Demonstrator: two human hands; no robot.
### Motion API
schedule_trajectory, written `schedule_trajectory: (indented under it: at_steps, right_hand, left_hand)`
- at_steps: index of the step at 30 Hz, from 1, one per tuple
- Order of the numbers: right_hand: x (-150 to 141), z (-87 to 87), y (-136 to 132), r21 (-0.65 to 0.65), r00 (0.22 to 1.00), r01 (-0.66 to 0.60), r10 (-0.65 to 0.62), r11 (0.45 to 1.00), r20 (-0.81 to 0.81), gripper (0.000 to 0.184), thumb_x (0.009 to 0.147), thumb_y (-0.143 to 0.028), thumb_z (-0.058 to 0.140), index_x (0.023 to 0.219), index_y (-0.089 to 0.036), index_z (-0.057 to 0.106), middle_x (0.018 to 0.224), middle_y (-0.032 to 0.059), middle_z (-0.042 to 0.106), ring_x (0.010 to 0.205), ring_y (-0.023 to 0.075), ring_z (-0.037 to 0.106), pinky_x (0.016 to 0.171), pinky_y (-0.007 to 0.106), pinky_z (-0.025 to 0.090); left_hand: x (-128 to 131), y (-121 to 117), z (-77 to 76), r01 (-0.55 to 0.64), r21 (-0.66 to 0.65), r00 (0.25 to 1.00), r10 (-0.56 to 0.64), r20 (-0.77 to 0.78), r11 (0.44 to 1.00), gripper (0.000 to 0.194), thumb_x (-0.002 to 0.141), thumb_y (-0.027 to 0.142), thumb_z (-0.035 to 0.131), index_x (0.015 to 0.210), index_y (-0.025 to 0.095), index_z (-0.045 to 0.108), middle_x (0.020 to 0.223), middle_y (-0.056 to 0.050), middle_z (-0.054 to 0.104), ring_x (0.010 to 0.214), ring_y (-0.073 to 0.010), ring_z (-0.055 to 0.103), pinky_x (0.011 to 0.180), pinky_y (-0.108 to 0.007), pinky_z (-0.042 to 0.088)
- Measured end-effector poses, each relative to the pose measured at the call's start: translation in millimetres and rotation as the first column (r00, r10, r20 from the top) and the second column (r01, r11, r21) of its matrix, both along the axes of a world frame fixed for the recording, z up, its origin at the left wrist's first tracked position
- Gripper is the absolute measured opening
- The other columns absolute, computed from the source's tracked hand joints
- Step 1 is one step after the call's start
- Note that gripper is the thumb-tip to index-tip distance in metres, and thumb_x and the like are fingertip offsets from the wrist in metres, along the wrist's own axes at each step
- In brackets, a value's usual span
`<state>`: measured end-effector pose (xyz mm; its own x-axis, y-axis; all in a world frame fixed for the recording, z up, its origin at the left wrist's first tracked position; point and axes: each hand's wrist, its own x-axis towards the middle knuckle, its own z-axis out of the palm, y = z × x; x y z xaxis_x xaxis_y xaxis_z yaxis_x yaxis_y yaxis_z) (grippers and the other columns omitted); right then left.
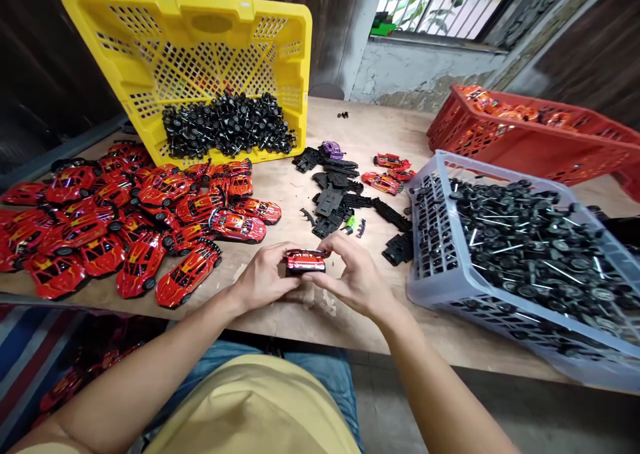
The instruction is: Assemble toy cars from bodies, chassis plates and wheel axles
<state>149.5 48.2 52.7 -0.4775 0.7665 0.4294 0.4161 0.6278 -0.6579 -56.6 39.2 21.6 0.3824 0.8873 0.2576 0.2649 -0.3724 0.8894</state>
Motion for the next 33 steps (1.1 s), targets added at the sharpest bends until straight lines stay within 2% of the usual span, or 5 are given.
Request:
schedule_trajectory:
  at_steps: [11, 15, 21, 28, 33]
  right_hand:
    - [-5, -12.8, -2, -0.022, 0.992, -0.077, 0.075, 0.997, -0.105, 0.022, 0.089, -0.038, 0.068, 0.097, -0.02, 0.057, 0.092, 0.0035, 0.057, 0.085, 0.0182, 0.054, 0.075, 0.03, 0.042]
    - [-3, -5.7, -2, -0.019, 0.994, -0.106, 0.106, 0.994, -0.008, 0.021, 0.093, -0.04, 0.062, 0.097, -0.02, 0.055, 0.092, 0.0042, 0.057, 0.085, 0.0189, 0.053, 0.075, 0.031, 0.041]
    - [-10, 9.0, 4, 0.211, 0.938, -0.055, -0.022, 0.976, 0.347, 0.037, 0.094, -0.054, 0.054, 0.084, -0.019, 0.051, 0.085, 0.0052, 0.056, 0.078, 0.0196, 0.047, 0.071, 0.033, 0.036]
    - [-12, 1.6, 9, 0.399, 0.941, -0.119, -0.024, 0.909, 0.336, 0.038, 0.097, -0.052, 0.05, 0.078, -0.019, 0.051, 0.075, 0.0016, 0.054, 0.075, 0.0174, 0.046, 0.096, 0.041, 0.037]
    - [-8, -11.8, 13, 0.457, 0.959, -0.132, -0.002, 0.879, 0.282, 0.034, 0.099, -0.047, 0.049, 0.089, -0.017, 0.06, 0.084, 0.0058, 0.061, 0.085, 0.0204, 0.053, 0.099, 0.045, 0.038]
  left_hand:
    - [-9, -7, 18.0, 0.026, 0.124, 0.997, -0.017, -0.073, 0.992, 0.034, 0.075, 0.005, 0.064, 0.107, 0.016, 0.064, 0.105, -0.005, 0.069, 0.1, -0.0193, 0.065, 0.09, -0.03, 0.049]
    - [-8, -5, 16.1, 0.055, 0.135, 0.996, -0.044, -0.079, 0.989, 0.036, 0.076, 0.003, 0.062, 0.109, 0.017, 0.063, 0.106, -0.005, 0.069, 0.101, -0.0191, 0.064, 0.09, -0.03, 0.049]
    - [-6, -1, 15.3, 0.051, 0.108, 0.996, -0.044, -0.072, 0.993, 0.029, 0.081, 0.012, 0.066, 0.109, 0.018, 0.062, 0.103, -0.004, 0.069, 0.097, -0.0182, 0.065, 0.086, -0.028, 0.049]
    - [-6, -1, 9.8, 0.07, 0.2, 0.994, -0.052, -0.092, 0.977, 0.028, 0.082, 0.01, 0.064, 0.109, 0.017, 0.06, 0.102, -0.005, 0.069, 0.095, -0.0164, 0.066, 0.084, -0.026, 0.051]
    - [-10, 6, 13.3, 0.145, 0.453, 0.975, -0.051, -0.215, 0.88, 0.037, 0.084, 0.01, 0.061, 0.12, 0.017, 0.056, 0.116, -0.011, 0.066, 0.111, -0.0215, 0.062, 0.097, -0.036, 0.05]
